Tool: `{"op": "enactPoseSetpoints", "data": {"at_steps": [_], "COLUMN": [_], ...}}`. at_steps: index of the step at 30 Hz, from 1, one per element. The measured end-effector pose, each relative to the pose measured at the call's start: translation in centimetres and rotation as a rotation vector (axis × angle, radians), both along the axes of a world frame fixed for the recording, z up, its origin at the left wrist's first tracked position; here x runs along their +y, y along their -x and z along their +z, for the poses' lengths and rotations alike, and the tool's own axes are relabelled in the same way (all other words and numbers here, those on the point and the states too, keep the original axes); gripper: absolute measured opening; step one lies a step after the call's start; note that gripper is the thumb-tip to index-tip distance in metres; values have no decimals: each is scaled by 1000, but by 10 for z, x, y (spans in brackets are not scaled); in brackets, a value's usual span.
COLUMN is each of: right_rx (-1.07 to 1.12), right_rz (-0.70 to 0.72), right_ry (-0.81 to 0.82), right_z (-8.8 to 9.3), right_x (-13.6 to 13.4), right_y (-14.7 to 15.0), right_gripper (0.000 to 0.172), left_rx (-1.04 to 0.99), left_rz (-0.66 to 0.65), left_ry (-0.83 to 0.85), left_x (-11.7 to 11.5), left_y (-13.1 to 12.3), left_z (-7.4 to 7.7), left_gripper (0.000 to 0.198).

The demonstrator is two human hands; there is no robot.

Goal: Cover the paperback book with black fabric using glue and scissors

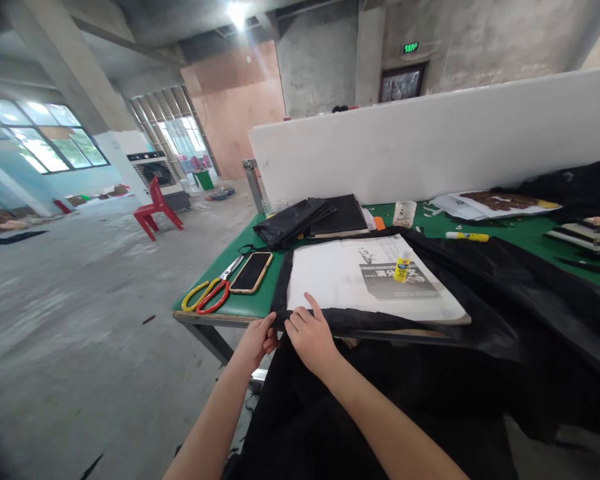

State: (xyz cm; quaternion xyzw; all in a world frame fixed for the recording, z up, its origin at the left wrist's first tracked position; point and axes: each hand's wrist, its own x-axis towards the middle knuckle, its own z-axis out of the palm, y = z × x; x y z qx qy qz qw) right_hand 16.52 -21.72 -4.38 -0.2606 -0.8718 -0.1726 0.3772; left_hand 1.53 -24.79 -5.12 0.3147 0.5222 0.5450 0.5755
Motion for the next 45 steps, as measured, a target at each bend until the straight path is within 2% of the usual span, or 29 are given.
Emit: {"op": "enactPoseSetpoints", "data": {"at_steps": [6,10,14,21,23,27,29,32,35,37,39,42,44,45], "right_rx": [45,55,2,60,96,212,300,520,822,962,978,882,750,675], "right_rz": [-18,-5,71,57,73,134,132,38,-153,-272,-373,-555,-702,-730], "right_ry": [43,25,7,77,129,262,309,314,274,229,239,423,672,775], "right_z": [3,6,2,-1,2,16,25,42,56,62,61,51,43,40], "right_x": [-3,-9,-11,-10,-12,-21,-27,-32,-29,-18,-2,33,57,68], "right_y": [-2,0,3,4,1,-12,-24,-47,-77,-101,-128,-169,-191,-199], "right_gripper": [17,21,20,18,15,32,28,26,30,38,50,82,100,107], "left_rx": [-2,-7,-5,-49,-86,-174,-205,-225,-206,-181,-152,-110,-87,-80], "left_rz": [-3,-6,9,74,74,-6,-47,-52,-3,33,59,103,139,151], "left_ry": [-13,-24,-1,59,91,181,213,224,219,225,233,191,132,108], "left_x": [0,1,0,0,1,0,-3,-9,-15,-18,-21,-28,-34,-37], "left_y": [0,2,1,-3,-2,1,3,5,8,11,12,9,3,0], "left_z": [-1,-4,-2,2,1,3,5,7,3,-3,-9,-15,-14,-13], "left_gripper": [48,48,46,39,38,44,51,56,56,56,57,53,47,45]}}
